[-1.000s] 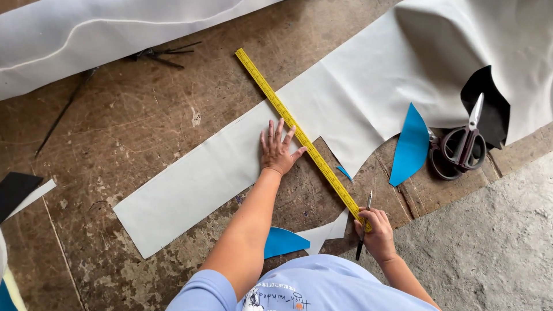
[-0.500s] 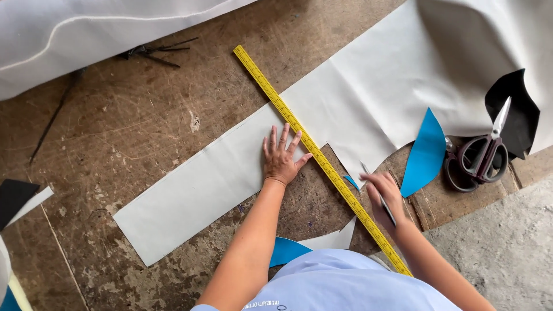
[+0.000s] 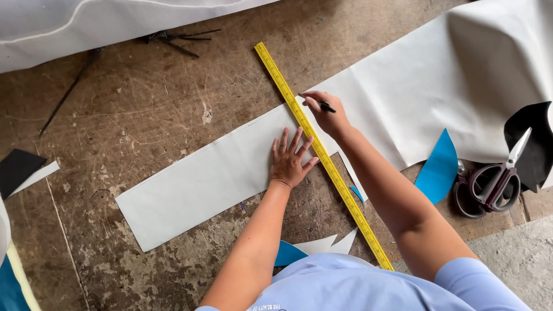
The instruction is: Measuring fabric with a ruler, marking it with a pen, and cutting it into specific shapes using scissors.
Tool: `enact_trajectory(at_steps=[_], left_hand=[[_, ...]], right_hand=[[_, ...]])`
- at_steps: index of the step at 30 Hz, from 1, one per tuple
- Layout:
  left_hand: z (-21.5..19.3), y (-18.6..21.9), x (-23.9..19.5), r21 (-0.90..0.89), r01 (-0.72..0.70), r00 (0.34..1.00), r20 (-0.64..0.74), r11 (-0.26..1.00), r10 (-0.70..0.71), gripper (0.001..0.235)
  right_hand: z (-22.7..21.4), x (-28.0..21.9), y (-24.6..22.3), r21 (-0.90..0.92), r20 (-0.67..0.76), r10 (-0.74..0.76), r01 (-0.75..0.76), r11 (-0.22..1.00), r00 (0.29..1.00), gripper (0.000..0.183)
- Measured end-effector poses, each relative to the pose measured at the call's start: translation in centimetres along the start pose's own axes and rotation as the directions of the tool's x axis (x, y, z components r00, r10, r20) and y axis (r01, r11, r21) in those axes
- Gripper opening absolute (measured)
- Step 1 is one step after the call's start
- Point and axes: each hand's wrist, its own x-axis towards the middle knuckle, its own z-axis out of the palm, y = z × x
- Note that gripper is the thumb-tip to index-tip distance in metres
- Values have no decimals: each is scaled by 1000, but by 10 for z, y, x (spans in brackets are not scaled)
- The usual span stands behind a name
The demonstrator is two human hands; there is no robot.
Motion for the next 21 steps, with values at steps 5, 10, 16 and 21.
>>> enact_trajectory(at_steps=[5, 10, 16, 21], left_hand=[[2, 0, 0, 15, 6, 1000, 27, 1000, -6, 67], [10, -3, -1, 71, -4, 1000, 27, 997, 2, 67], [20, -6, 0, 30, 2, 1000, -21, 1000, -1, 67], [-20, -53, -22, -275, -27, 943, -327, 961, -67, 49]], right_hand=[[8, -13, 23, -70, 80, -8, 14, 997, 997, 29], [-30, -123, 9, -259, 131, 151, -113, 959, 980, 32], [-54, -301, 1, -275, -206, -154, 94, 957, 966, 14], [-46, -376, 27, -496, -133, -90, 13, 868, 987, 31]])
